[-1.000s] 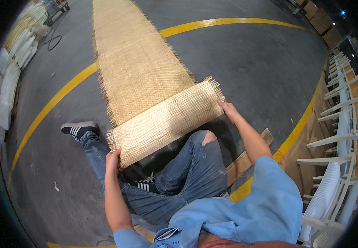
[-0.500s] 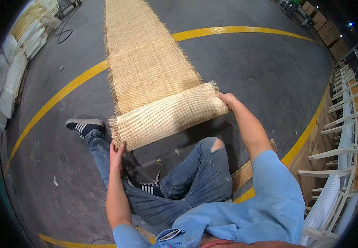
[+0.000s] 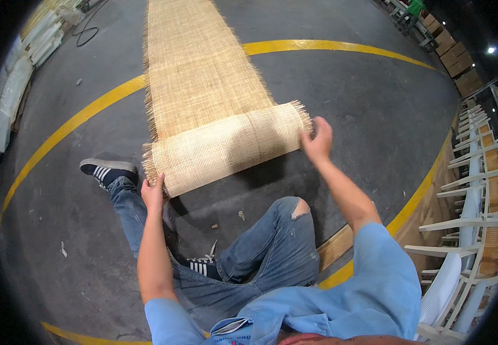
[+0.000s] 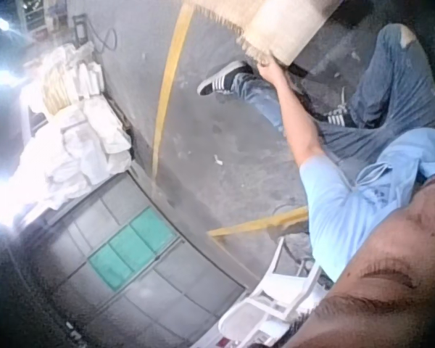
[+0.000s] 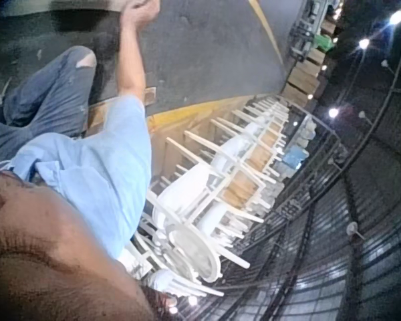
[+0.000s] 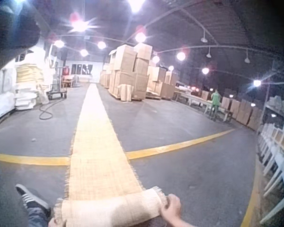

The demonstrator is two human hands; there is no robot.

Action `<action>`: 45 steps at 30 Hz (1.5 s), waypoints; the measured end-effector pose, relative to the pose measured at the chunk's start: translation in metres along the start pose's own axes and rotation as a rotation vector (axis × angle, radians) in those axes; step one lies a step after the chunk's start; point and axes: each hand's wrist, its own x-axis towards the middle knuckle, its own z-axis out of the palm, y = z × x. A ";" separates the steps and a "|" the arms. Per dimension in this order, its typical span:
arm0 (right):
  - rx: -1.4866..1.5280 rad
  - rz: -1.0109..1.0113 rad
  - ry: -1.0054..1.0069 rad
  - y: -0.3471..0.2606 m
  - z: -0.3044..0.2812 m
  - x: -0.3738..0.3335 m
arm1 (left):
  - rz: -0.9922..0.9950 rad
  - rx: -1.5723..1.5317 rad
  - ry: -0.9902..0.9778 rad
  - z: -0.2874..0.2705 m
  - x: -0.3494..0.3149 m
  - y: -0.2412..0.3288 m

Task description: The person sits on the floor and rolls a long woven mat into a tight cylinder using both hands. They adjust the roll to keep it even, then stand and move the finished roll across the floor.

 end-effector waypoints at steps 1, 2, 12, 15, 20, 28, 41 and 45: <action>0.066 -0.164 -0.269 -0.039 0.011 -0.014 | -0.028 0.078 0.041 -0.023 0.010 -0.005; 0.038 -0.419 -0.250 -0.058 0.011 -0.028 | -0.044 0.095 0.033 -0.021 0.018 -0.002; -0.450 -0.496 -0.881 -0.128 0.076 -0.016 | -0.023 -0.089 -0.090 0.021 0.055 0.025; -0.434 -0.471 -0.963 -0.159 0.101 0.014 | 0.002 -0.226 -0.044 -0.004 0.055 0.009; -0.491 -0.371 -1.129 -0.178 0.128 0.056 | 0.578 0.422 0.302 0.018 0.014 0.020; -0.434 -0.397 -1.107 -0.175 0.133 0.085 | 0.839 0.819 -0.205 0.089 -0.005 0.099; -0.578 0.520 -0.417 0.073 -0.184 -0.264 | 0.585 0.910 -0.291 0.125 -0.021 0.127; -0.445 0.944 -0.547 0.049 -0.193 -0.331 | 0.432 1.052 -0.271 0.102 -0.025 0.128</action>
